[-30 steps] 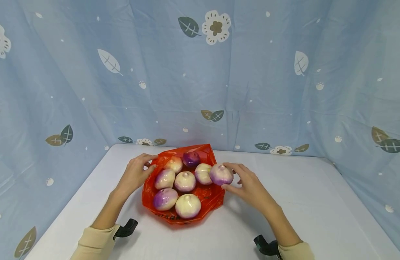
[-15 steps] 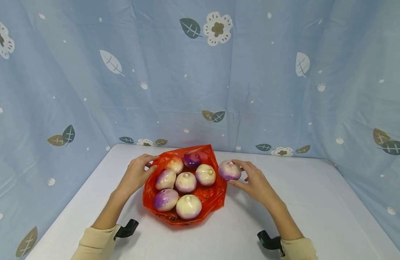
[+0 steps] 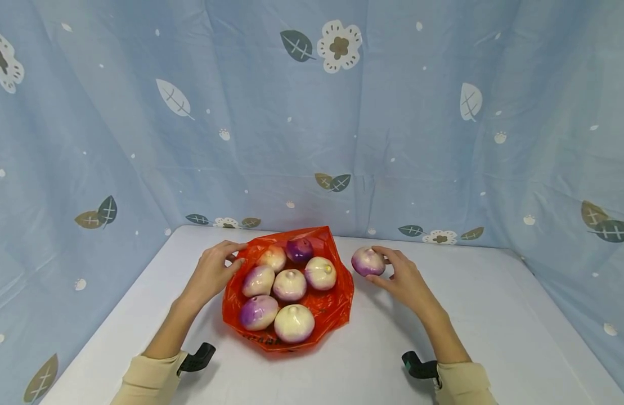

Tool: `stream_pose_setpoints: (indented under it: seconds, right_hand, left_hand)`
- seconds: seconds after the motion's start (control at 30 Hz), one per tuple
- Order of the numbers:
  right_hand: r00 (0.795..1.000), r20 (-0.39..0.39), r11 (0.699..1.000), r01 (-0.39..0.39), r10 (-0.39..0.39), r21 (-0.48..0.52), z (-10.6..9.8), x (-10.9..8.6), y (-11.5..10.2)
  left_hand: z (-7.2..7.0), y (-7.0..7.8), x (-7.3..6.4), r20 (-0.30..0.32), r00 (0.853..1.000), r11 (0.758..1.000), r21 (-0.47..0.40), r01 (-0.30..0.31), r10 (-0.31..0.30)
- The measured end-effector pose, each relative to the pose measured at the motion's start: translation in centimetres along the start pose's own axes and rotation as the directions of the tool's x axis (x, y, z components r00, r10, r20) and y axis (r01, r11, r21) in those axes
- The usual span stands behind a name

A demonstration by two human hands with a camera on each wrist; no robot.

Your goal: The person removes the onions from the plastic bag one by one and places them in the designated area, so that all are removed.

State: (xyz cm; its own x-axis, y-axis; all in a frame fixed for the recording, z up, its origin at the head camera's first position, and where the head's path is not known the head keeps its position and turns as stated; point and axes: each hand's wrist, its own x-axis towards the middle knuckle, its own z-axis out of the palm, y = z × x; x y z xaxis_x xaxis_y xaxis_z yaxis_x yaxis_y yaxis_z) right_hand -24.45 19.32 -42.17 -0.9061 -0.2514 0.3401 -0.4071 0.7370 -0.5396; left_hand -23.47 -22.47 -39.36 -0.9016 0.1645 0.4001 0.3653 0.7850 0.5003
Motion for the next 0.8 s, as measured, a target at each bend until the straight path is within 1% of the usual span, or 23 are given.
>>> stream_pose_setpoints:
  seconds: [0.27, 0.4, 0.53, 0.8]
  right_hand:
    - [1.0, -0.008, 0.999, 0.005, -0.005, -0.051, 0.3, 0.6, 0.8]
    - [1.0, -0.006, 0.998, -0.003, 0.003, -0.059, 0.2, 0.7, 1.1]
    - [1.0, -0.014, 0.998, -0.003, 0.002, -0.064, 0.1, 0.7, 1.5]
    - [1.0, -0.02, 0.998, 0.0, -0.001, -0.068, 0.3, 0.0, 2.6]
  left_hand:
    - [-0.1, 0.1, 0.0, -0.001, 1.0, 1.0, 0.004, 0.004, -0.004]
    - [-0.2, 0.0, 0.0, 0.004, 1.0, 1.0, 0.007, 0.013, -0.013]
    - [-0.2, -0.1, 0.0, 0.003, 1.0, 1.0, 0.007, 0.02, -0.02]
    - [0.1, 0.0, 0.0, 0.007, 1.0, 1.0, -0.006, 0.006, -0.006]
